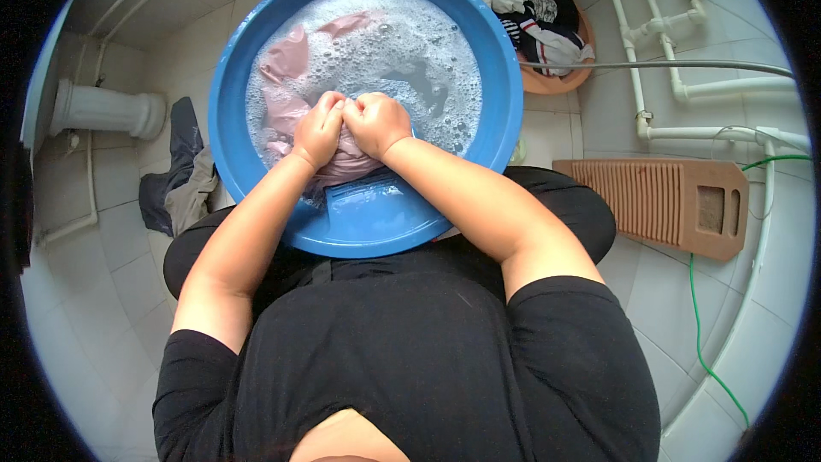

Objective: The person hand washes a pink garment in a blue basin filled with soapy water. They repeatedly submerge, scrub, and wring the fabric by hand. The person briefly adds liquid detergent from a white bottle before continuing to agitate the garment in the basin.

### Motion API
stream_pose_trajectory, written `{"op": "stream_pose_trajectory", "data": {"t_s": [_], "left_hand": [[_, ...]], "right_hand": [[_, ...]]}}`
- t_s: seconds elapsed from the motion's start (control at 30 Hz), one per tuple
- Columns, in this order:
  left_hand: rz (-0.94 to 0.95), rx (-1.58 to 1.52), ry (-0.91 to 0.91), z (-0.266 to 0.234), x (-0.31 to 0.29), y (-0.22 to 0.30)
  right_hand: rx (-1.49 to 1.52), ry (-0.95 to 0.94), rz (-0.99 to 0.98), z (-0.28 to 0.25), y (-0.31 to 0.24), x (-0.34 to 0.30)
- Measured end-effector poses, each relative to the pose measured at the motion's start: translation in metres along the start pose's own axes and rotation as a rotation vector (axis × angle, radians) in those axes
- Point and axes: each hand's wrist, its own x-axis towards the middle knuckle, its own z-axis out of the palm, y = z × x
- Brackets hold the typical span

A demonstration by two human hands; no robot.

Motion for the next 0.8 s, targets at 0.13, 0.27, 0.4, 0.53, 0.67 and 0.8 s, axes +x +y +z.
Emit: {"op": "stream_pose_trajectory", "data": {"t_s": [0.13,0.27,0.4,0.53,0.67,0.8], "left_hand": [[-0.058,-0.342,-0.028,0.006,0.004,-0.057],[-0.271,-0.126,-0.456,-0.06,-0.019,-0.038],[-0.102,0.673,-0.692,-0.084,-0.044,-0.018],[-0.15,0.7,-0.551,-0.066,-0.046,-0.024],[-0.132,0.443,-0.195,-0.068,-0.045,0.004],[0.204,0.126,0.089,-0.072,-0.04,0.031]], "right_hand": [[0.002,-0.073,0.087,-0.004,-0.008,-0.001],[-0.148,-0.067,0.228,-0.038,-0.003,0.0],[-0.276,0.013,0.373,-0.086,0.037,0.014],[-0.439,-0.004,0.377,-0.109,0.041,0.011],[-0.758,0.253,-0.32,-0.105,0.007,-0.016],[-0.309,-0.185,-0.658,-0.086,-0.061,-0.031]]}}
